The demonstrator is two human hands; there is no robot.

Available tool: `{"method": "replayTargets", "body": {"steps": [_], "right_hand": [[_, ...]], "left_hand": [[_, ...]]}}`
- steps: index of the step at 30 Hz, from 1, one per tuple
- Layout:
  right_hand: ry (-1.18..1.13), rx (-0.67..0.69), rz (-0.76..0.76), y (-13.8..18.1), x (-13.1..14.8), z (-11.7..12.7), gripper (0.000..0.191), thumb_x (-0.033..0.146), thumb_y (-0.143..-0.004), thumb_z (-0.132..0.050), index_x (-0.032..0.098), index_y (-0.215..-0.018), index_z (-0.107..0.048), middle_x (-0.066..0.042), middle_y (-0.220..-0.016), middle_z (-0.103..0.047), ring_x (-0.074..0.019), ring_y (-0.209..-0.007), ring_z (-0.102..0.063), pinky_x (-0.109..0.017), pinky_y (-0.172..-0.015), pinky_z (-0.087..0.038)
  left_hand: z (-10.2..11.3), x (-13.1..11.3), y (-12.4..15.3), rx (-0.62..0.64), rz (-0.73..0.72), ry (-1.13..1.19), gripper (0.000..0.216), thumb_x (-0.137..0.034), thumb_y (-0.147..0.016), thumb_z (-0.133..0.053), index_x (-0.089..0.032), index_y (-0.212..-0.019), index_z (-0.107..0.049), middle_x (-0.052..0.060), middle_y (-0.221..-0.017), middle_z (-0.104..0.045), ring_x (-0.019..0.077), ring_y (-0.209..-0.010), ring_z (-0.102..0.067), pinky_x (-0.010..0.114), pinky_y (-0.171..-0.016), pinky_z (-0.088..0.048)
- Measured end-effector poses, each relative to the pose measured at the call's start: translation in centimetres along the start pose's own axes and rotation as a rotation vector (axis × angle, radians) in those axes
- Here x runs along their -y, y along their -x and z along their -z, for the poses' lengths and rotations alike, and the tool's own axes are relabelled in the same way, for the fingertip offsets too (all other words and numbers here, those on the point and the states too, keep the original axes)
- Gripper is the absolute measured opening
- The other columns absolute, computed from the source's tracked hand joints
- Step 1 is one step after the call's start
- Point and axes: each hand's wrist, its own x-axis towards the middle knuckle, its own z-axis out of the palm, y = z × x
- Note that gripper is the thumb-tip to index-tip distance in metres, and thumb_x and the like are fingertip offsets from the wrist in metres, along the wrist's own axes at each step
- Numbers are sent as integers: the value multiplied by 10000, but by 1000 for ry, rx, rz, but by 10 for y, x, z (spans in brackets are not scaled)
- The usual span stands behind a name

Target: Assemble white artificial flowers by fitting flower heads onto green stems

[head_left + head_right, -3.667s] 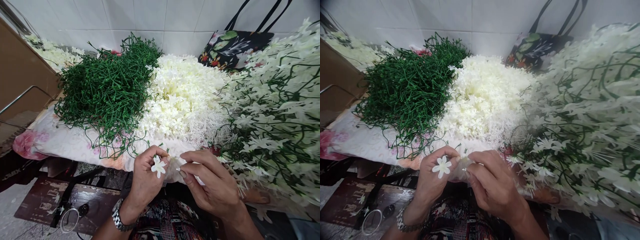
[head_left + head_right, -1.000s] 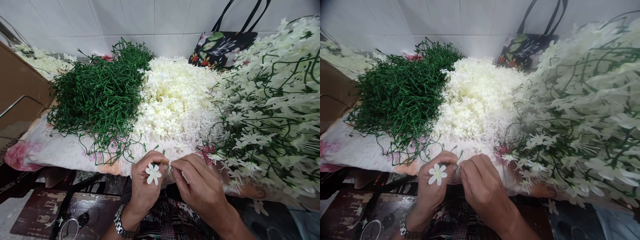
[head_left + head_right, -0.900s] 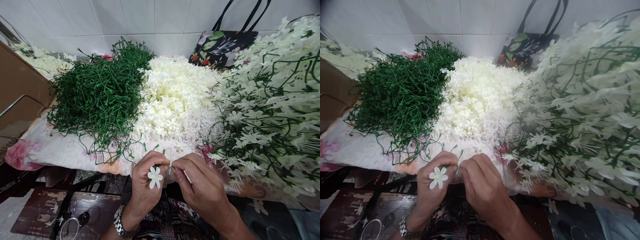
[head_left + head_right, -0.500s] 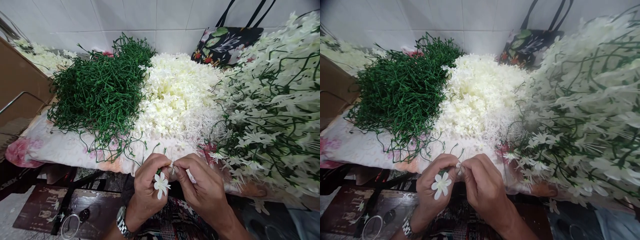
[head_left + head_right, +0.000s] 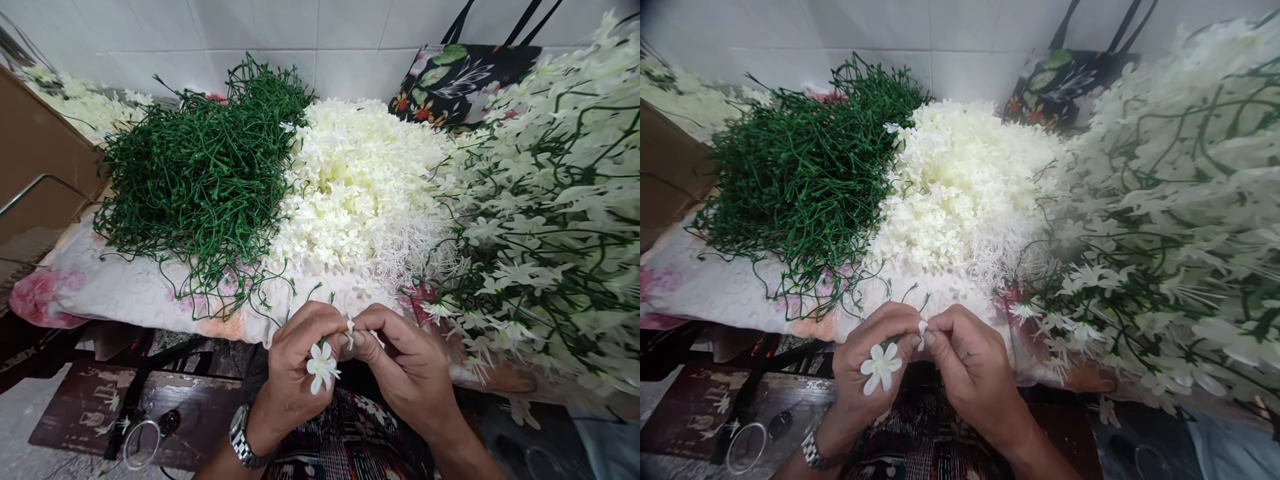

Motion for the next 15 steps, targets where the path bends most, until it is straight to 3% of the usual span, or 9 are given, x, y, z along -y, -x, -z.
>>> {"method": "replayTargets", "body": {"steps": [3, 6, 10, 13, 15], "right_hand": [[-147, -7, -116, 2, -3, -5, 48, 189, -873, -538, 196, -841, -573, 18, -684, -587, -93, -588, -573, -181, -516, -485], [-232, -29, -143, 4, -5, -7, 35, 222, -867, -559, 210, -896, -543, 29, -701, -591, -88, -598, -584, -171, -527, -501], [-59, -21, -30, 2, -2, 0, 93, 236, -868, -556, 211, -956, -544, 8, -781, -581, -108, -699, -575, -212, -617, -507], [102, 34, 83, -2, 2, 7, 188, 199, -862, -548, 188, -1050, -555, -36, -895, -595, -136, -810, -567, -255, -701, -496], [130, 71, 114, -4, 3, 8, 147, 164, -864, -536, 177, -1004, -577, -36, -866, -606, -134, -791, -569, -251, -676, -484]], "left_hand": [[0, 0, 0, -24, 13, 31, 145, -59, -804, -575, -185, -847, -630, 22, -738, -623, 138, -674, -590, 244, -591, -468], [0, 3, 2, -38, 134, 170, 106, -89, -798, -600, -188, -784, -636, 13, -721, -614, 134, -661, -575, 241, -590, -455], [0, 8, 4, -105, 376, 466, 46, -194, -776, -671, -188, -734, -653, 7, -695, -593, 134, -636, -530, 240, -564, -414], [0, 8, 4, -96, 453, 562, 61, -225, -753, -705, -180, -724, -676, 13, -685, -591, 136, -635, -516, 246, -573, -401], [0, 7, 4, -75, 467, 575, 46, -214, -752, -706, -182, -727, -685, 14, -687, -599, 138, -636, -524, 247, -578, -404]]}}
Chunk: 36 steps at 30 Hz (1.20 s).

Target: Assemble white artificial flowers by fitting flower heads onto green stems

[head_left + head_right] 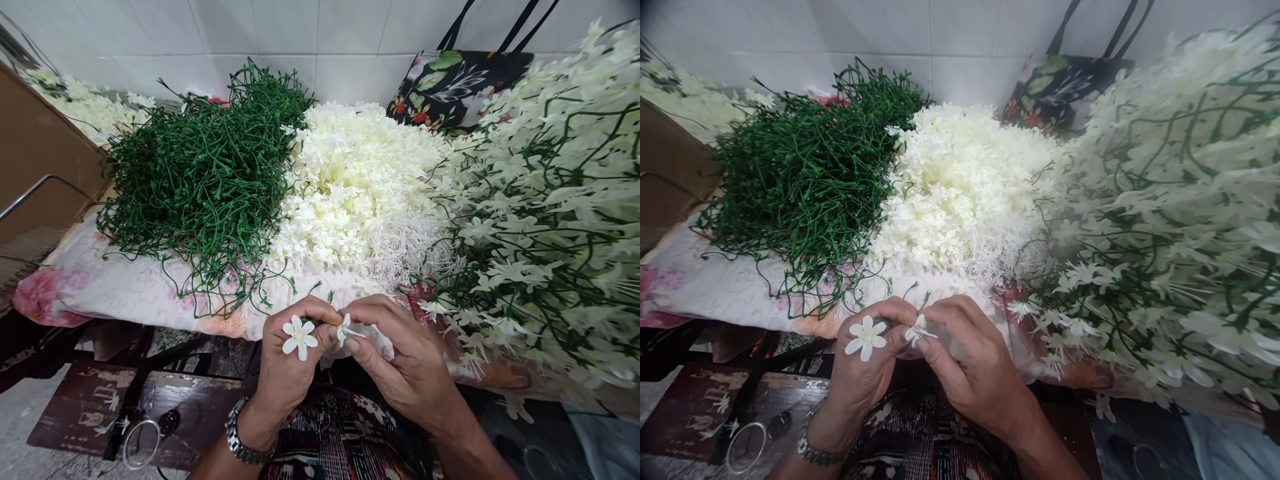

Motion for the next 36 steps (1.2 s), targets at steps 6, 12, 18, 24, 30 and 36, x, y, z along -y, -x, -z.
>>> {"method": "replayTargets", "body": {"steps": [6, 12, 18, 24, 30, 36], "right_hand": [[-40, -70, -2, 2, -3, -2, 90, 95, -844, -549, 177, -845, -587, 11, -699, -575, -98, -629, -544, -220, -560, -437], [-158, -84, -73, 5, -7, 0, 110, 92, -844, -544, 197, -825, -574, 23, -693, -547, -95, -633, -526, -222, -561, -418], [-158, -79, -111, 2, -2, 5, 116, 118, -848, -528, 200, -767, -540, 36, -663, -524, -82, -608, -504, -208, -549, -393], [-146, -57, -83, 0, 2, 6, 114, 122, -844, -531, 200, -761, -528, 42, -660, -522, -73, -603, -499, -202, -557, -392], [-144, -43, -65, 1, 2, 7, 115, 124, -844, -532, 200, -758, -532, 39, -658, -528, -74, -595, -503, -205, -544, -390], [-119, -55, -44, 2, 3, 11, 123, 109, -843, -520, 196, -757, -530, 32, -644, -521, -76, -569, -480, -210, -518, -371]], "left_hand": [[3, 0, 1, 120, -13, -85, 154, -322, -830, -615, -220, -903, -704, 46, -850, -632, 172, -764, -567, 273, -654, -433], [2, 0, -2, 181, -31, -141, 203, -306, -868, -561, -224, -956, -724, 56, -852, -611, 166, -767, -573, 271, -633, -451], [-7, -8, -2, 92, 6, -188, 145, -230, -816, -618, -185, -889, -735, 14, -652, -629, 115, -556, -555, 226, -520, -472], [-13, -12, 0, -12, 21, -120, 40, -147, -736, -671, -184, -747, -666, -36, -558, -604, 76, -467, -532, 153, -442, -454], [-7, -10, -1, 69, -140, -206, 107, -75, -737, -666, -176, -730, -701, 21, -704, -687, 117, -621, -618, 184, -542, -492], [-6, -10, -1, 145, -294, -366, 184, -20, -769, -597, -165, -798, -706, 34, -697, -645, 119, -603, -589, 206, -527, -462]]}}
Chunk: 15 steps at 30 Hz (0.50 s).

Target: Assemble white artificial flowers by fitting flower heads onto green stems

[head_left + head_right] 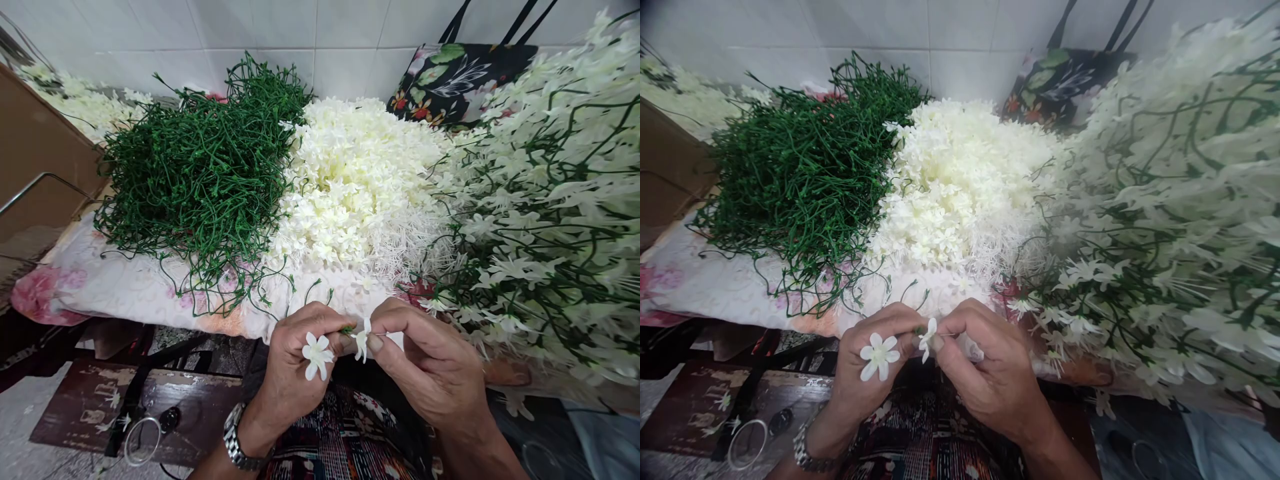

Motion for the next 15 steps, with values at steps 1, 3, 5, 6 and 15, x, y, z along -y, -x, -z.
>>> {"method": "replayTargets", "body": {"steps": [1, 3, 5, 6, 15], "right_hand": [[9, 3, 3, 0, 0, 1, 126, 107, -843, -520, 197, -754, -527, 31, -642, -521, -77, -569, -478, -211, -517, -369], [35, 10, 12, -1, 1, 2, 132, 107, -842, -524, 196, -745, -519, 32, -634, -517, -77, -569, -472, -214, -520, -364], [63, 29, 24, -2, 2, 4, 135, 109, -843, -527, 194, -739, -511, 32, -629, -511, -76, -571, -465, -214, -524, -359], [76, 47, 28, -3, 2, 4, 135, 109, -844, -526, 193, -739, -509, 31, -633, -512, -76, -577, -465, -215, -529, -359], [228, 169, 88, -1, -1, 10, 108, 95, -856, -502, 182, -793, -513, 20, -657, -530, -90, -621, -483, -230, -583, -375]], "left_hand": [[0, 0, 0, 10, -18, -16, 191, -16, -771, -586, -161, -812, -702, 36, -703, -639, 121, -609, -586, 209, -531, -460], [0, -1, 1, 33, -44, -42, 202, -5, -775, -557, -149, -825, -690, 41, -711, -625, 122, -617, -577, 215, -538, -452], [1, -1, 2, 57, -50, -68, 200, 1, -775, -533, -136, -822, -671, 38, -696, -601, 122, -615, -560, 220, -539, -438], [1, -1, 3, 68, -45, -82, 200, 5, -774, -522, -133, -819, -661, 33, -687, -588, 120, -614, -551, 221, -540, -430], [1, -4, 4, 138, -144, -323, 197, 8, -749, -451, -131, -745, -591, 21, -621, -513, 130, -593, -474, 243, -519, -359]]}}
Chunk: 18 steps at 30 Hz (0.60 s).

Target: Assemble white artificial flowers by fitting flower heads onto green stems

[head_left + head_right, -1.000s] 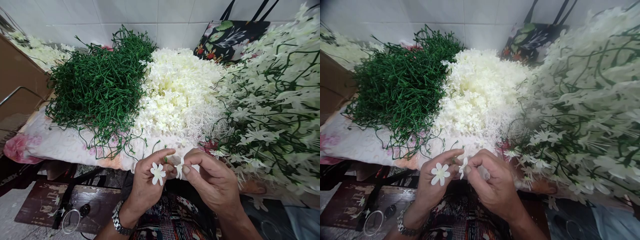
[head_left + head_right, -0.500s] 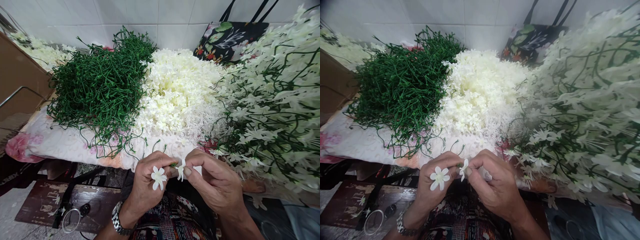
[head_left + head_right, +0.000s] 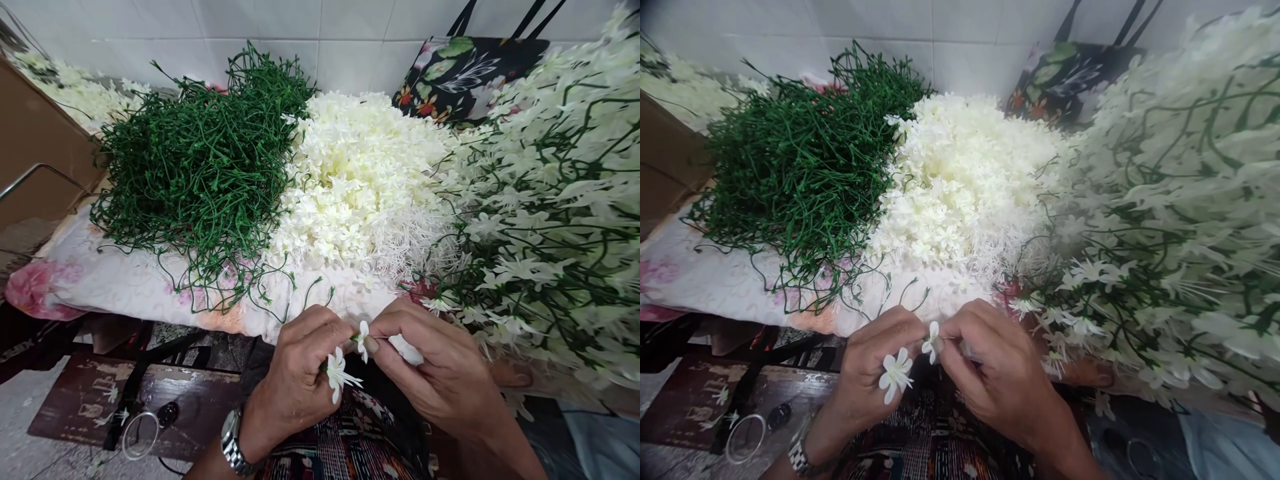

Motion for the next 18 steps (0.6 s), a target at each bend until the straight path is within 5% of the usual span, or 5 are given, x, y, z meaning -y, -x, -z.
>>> {"method": "replayTargets", "body": {"steps": [18], "right_hand": [[-57, -36, -44, 1, -10, -11, 136, 93, -855, -482, 189, -765, -517, 25, -636, -505, -88, -563, -484, -204, -502, -381]], "left_hand": [[-7, 4, -3, 35, -34, -205, 206, 19, -638, -417, -168, -662, -502, 6, -588, -427, 141, -568, -402, 261, -488, -301]]}}
